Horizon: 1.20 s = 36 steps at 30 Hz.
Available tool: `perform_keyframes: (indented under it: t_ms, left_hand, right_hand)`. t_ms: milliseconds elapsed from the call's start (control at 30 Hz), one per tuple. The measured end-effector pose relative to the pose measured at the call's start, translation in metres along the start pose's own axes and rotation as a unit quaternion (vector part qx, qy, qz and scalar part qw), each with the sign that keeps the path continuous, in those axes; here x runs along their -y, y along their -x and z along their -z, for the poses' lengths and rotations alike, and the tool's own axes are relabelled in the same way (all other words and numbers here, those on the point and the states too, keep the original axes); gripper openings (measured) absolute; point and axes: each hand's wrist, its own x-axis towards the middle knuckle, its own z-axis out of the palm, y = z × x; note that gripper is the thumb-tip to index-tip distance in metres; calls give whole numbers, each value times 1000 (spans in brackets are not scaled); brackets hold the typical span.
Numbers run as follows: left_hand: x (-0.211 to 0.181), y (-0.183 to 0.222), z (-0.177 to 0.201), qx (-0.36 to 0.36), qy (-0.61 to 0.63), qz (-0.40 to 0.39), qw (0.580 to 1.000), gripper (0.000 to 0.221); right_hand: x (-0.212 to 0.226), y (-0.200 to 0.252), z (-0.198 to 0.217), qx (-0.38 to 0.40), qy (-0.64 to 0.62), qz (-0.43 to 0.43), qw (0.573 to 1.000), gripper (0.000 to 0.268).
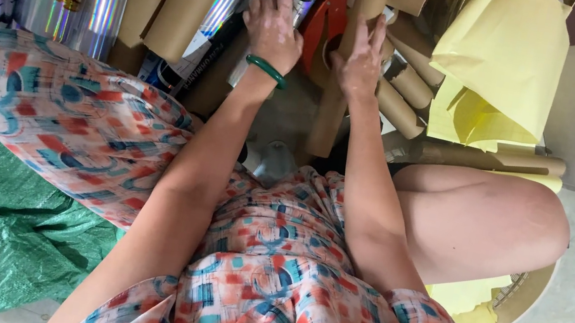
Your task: The person is wrapping cardboard tubes with shiny vinyl rolls and applying tape and stickers.
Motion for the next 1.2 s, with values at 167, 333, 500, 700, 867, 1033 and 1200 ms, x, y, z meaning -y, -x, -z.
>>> perform_keyframes:
  t_ms: [167,333,500,700,867,1033,1200]
  left_hand:
    - [6,4,-42,103,368,112,917,75]
    - [-11,4,-20,224,633,147,726,67]
    - [-25,8,7,330,646,110,680,76]
    - [-52,3,29,308,576,48,755,71]
    - [-58,-1,51,322,608,67,723,68]
    - [-70,0,81,373,623,83,683,66]
    - [-63,-1,79,425,620,110,650,64]
  right_hand:
    - [-46,-14,-30,-100,-65,29,992,82]
    - [-53,-24,-23,-94,-67,42,992,59]
    - [-11,-13,36,-8,-607,-115,786,61]
    - [21,4,71,-54,-572,121,810,52]
    - [37,28,114,-70,-595,150,787,38]
    - [31,42,141,-157,-366,267,878,19]
    - [27,38,137,-188,-202,277,920,13]
